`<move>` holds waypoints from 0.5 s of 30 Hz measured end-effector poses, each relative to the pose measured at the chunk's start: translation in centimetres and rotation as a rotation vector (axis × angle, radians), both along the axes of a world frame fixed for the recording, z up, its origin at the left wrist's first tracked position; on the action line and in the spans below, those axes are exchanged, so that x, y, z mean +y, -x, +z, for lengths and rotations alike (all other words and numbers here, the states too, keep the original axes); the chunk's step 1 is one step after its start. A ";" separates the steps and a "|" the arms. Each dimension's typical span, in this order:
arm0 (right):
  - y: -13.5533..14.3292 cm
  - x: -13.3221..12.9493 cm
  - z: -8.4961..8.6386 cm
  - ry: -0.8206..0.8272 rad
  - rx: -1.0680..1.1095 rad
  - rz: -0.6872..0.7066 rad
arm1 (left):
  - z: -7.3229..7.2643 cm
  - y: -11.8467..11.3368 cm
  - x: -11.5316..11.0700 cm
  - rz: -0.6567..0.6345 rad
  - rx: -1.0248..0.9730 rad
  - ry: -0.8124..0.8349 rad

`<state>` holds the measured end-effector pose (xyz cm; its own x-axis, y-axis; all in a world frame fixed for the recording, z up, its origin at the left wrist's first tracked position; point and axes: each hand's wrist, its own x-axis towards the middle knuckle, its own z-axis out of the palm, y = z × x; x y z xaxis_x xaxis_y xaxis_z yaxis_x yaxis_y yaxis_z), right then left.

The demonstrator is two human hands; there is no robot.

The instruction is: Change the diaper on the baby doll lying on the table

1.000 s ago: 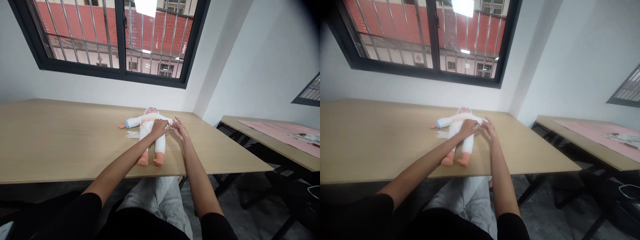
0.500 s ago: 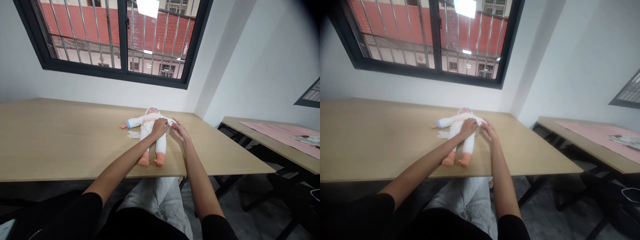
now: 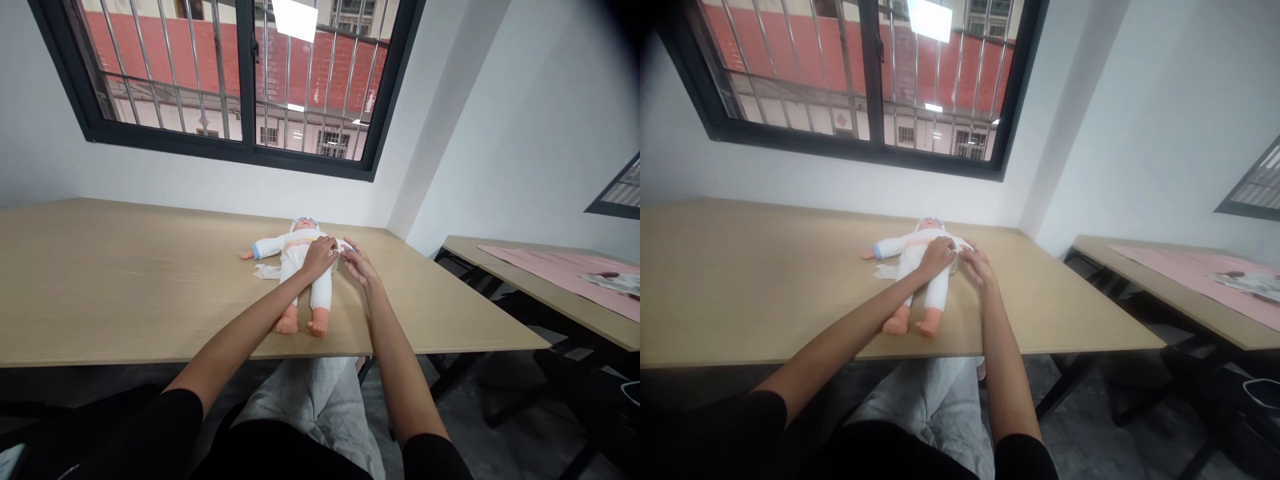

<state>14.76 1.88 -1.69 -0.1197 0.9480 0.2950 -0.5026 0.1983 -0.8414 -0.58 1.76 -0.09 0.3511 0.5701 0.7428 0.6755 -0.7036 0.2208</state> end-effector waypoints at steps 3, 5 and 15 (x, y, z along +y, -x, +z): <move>0.0 0.0 0.0 0.000 -0.020 -0.028 | -0.1 0.0 0.0 -0.017 -0.002 -0.004; 0.0 0.0 -0.1 -0.004 -0.017 -0.031 | 0.0 0.0 0.0 -0.024 -0.002 -0.003; 0.1 -0.1 0.1 0.015 -0.036 -0.050 | 0.3 -0.1 -0.3 0.101 -0.071 0.034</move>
